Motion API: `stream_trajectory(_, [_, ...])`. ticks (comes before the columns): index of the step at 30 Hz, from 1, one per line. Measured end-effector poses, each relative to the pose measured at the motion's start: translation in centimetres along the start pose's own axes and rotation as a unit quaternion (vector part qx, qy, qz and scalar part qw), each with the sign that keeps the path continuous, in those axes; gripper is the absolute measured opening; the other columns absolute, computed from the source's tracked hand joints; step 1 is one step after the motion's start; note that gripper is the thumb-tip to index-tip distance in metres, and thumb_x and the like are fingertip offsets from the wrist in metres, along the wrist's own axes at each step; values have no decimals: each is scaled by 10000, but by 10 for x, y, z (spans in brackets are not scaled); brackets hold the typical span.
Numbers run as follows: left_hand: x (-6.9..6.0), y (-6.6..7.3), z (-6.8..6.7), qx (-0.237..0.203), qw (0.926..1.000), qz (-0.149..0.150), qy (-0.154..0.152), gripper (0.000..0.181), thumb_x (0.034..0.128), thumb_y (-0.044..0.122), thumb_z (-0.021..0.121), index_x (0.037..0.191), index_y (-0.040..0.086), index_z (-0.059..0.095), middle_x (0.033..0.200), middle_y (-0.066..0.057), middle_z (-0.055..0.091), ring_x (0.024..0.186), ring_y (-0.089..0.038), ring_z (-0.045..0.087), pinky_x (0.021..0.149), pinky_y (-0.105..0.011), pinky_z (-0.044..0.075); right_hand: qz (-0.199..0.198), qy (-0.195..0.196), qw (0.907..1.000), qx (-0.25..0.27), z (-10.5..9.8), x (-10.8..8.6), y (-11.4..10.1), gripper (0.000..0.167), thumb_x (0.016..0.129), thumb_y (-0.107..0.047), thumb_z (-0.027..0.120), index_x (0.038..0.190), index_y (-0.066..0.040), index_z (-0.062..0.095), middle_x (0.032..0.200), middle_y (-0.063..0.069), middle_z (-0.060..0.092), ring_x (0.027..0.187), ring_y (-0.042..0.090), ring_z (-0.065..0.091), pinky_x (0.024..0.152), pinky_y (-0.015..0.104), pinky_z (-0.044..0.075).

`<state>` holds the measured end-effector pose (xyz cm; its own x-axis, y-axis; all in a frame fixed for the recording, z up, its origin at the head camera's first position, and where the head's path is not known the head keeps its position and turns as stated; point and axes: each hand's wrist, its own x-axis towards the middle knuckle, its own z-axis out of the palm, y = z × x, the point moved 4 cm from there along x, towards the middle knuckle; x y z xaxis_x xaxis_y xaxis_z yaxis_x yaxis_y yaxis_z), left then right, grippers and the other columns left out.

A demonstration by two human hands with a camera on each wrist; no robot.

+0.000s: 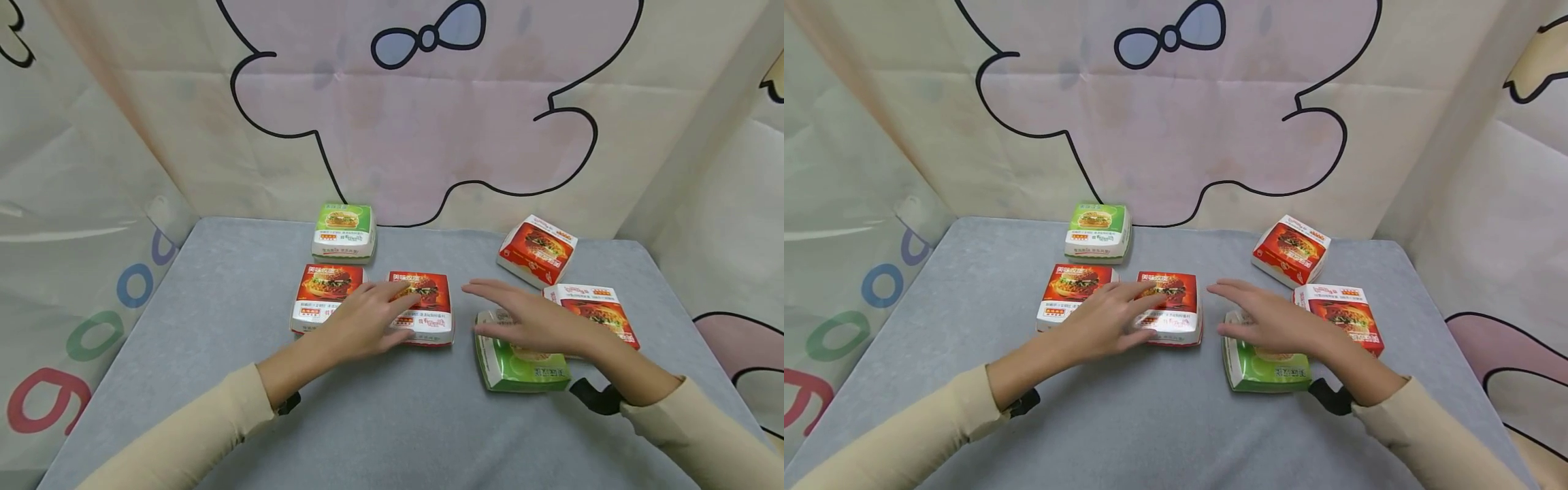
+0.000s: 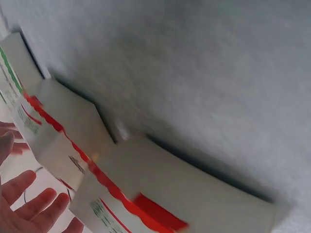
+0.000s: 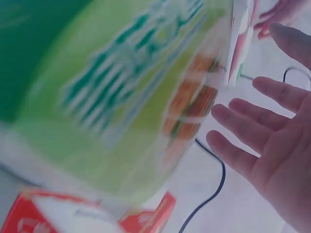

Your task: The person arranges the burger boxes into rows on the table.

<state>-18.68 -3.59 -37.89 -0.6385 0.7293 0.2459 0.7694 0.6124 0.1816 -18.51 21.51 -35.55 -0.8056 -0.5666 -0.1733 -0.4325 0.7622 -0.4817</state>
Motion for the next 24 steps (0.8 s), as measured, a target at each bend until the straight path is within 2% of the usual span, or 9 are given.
stream_trajectory(4, [1,12,1,-6,9996,204,213,553,886,385,734,1373,158,605,1394,-84,577,1258,-206,551,1000,-458,462,59,56,9997,214,-5,-11,12,687,921,-435,695,1502,-170,442,1518,75,449,1392,325,409,1021,569,436])
stream_trajectory(9, [2,32,4,2,9989,397,231,572,898,420,716,1392,165,582,1418,-81,555,1291,-201,526,1027,-455,448,29,147,9994,320,-6,-22,25,671,920,-419,701,1482,-139,463,1480,83,493,1332,329,477,969,546,485])
stream_trajectory(13, [4,47,8,18,9975,645,283,591,898,441,712,1399,160,574,1408,-85,563,1288,-202,533,1038,-432,445,47,274,9991,323,-6,-32,32,666,913,-411,712,1467,-124,480,1461,69,513,1316,316,490,980,561,469])
stream_trajectory(17, [7,60,13,87,9962,850,193,602,910,465,687,1418,168,560,1427,-77,552,1303,-188,523,1050,-424,440,93,404,9985,349,-5,-38,36,658,913,-416,711,1459,-125,488,1449,70,521,1324,331,471,986,608,439])
stream_trajectory(24, [13,79,22,146,9925,1216,36,607,925,484,658,1437,180,540,1429,-66,535,1278,-168,538,1013,-372,467,29,491,9984,288,-3,-42,42,631,920,-365,716,1447,-95,498,1424,79,546,1235,294,564,943,554,490])
